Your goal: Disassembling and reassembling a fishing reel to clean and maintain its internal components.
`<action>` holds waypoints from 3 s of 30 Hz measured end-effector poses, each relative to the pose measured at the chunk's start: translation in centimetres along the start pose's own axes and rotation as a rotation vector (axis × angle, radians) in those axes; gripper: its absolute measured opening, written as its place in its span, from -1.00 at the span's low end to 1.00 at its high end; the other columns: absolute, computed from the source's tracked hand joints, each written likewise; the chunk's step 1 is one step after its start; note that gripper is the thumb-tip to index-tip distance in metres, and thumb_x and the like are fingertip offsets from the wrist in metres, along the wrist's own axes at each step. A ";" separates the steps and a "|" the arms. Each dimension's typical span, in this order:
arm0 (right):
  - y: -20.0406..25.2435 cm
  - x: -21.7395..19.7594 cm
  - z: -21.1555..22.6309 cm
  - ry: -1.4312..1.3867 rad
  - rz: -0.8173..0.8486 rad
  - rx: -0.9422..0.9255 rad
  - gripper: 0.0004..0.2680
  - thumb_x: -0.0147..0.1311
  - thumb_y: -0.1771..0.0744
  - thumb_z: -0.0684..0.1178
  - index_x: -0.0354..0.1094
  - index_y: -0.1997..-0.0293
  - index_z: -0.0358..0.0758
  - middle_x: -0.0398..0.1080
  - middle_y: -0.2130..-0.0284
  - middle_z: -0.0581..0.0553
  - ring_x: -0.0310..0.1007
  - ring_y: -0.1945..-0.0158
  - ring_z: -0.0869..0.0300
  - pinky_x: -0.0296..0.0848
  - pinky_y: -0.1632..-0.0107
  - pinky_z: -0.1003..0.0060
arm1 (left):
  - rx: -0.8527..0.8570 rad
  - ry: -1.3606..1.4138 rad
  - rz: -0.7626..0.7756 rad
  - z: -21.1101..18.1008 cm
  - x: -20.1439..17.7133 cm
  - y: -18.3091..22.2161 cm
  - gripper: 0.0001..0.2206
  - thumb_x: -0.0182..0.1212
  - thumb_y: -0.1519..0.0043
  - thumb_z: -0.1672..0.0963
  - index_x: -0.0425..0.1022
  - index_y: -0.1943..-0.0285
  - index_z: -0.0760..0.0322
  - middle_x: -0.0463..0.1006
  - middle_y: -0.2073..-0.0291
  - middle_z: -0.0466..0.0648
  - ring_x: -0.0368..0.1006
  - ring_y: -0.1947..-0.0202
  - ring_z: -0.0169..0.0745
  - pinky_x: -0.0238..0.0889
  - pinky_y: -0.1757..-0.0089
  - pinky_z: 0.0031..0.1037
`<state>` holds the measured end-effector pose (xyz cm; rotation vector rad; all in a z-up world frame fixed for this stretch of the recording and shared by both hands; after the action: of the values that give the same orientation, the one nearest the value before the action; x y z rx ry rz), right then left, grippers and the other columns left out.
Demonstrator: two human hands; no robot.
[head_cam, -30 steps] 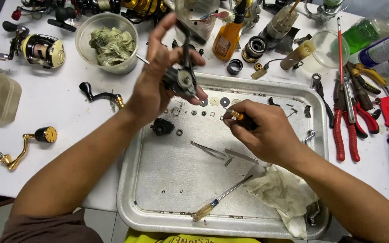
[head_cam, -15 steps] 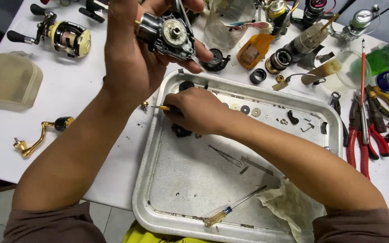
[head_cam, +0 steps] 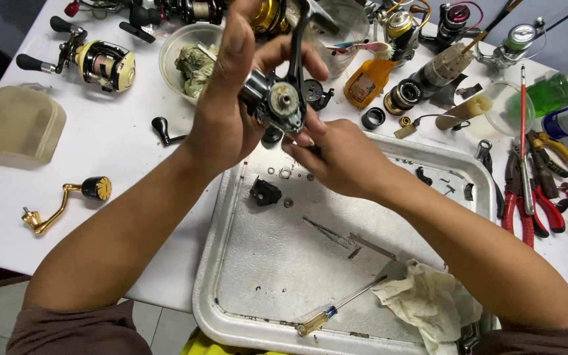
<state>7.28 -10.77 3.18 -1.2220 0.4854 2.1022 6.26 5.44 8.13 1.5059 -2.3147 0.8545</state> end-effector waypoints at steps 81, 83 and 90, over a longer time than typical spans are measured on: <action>15.3 -1.4 -5.0 -0.947 -0.542 0.657 -0.89 0.18 -0.35 -0.19 0.45 0.33 -0.45 0.45 0.65 -0.33 0.07 0.74 0.38 0.01 0.68 0.52 | -0.325 0.085 -0.113 8.8 -0.1 1.7 -0.59 0.15 -0.22 0.23 0.16 -0.24 0.27 0.47 -0.20 0.18 0.61 0.07 0.03 0.60 0.02 -0.28; 14.5 -1.1 -3.8 -0.941 -0.523 0.615 -0.88 0.19 -0.34 -0.19 0.46 0.33 -0.47 0.48 0.63 -0.34 0.09 0.72 0.38 0.03 0.66 0.52 | -0.321 0.093 -0.116 9.0 0.0 1.9 -0.58 0.15 -0.20 0.23 0.16 -0.24 0.26 0.47 -0.19 0.18 0.60 0.05 0.04 0.59 -0.01 -0.24; 12.4 1.6 -2.1 -0.760 -0.483 0.501 -0.93 0.24 -0.33 -0.14 0.56 0.26 -0.34 0.60 0.54 -0.24 0.41 0.56 0.28 0.36 0.44 0.45 | -0.308 0.234 -0.145 9.7 -0.1 2.0 -0.54 -0.01 -0.11 0.31 0.13 -0.23 0.26 0.46 -0.20 0.27 0.61 0.06 0.11 0.59 -0.01 -0.17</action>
<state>-0.53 -20.43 0.68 -0.1800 0.2897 1.7010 5.51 0.38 -0.32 1.3437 -2.0303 0.5704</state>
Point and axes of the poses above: each hand's wrist, its own y-axis away from the middle knuckle, its own x-axis out of the palm, z = x × y, the point moved 3 cm from there along -y, towards the middle knuckle
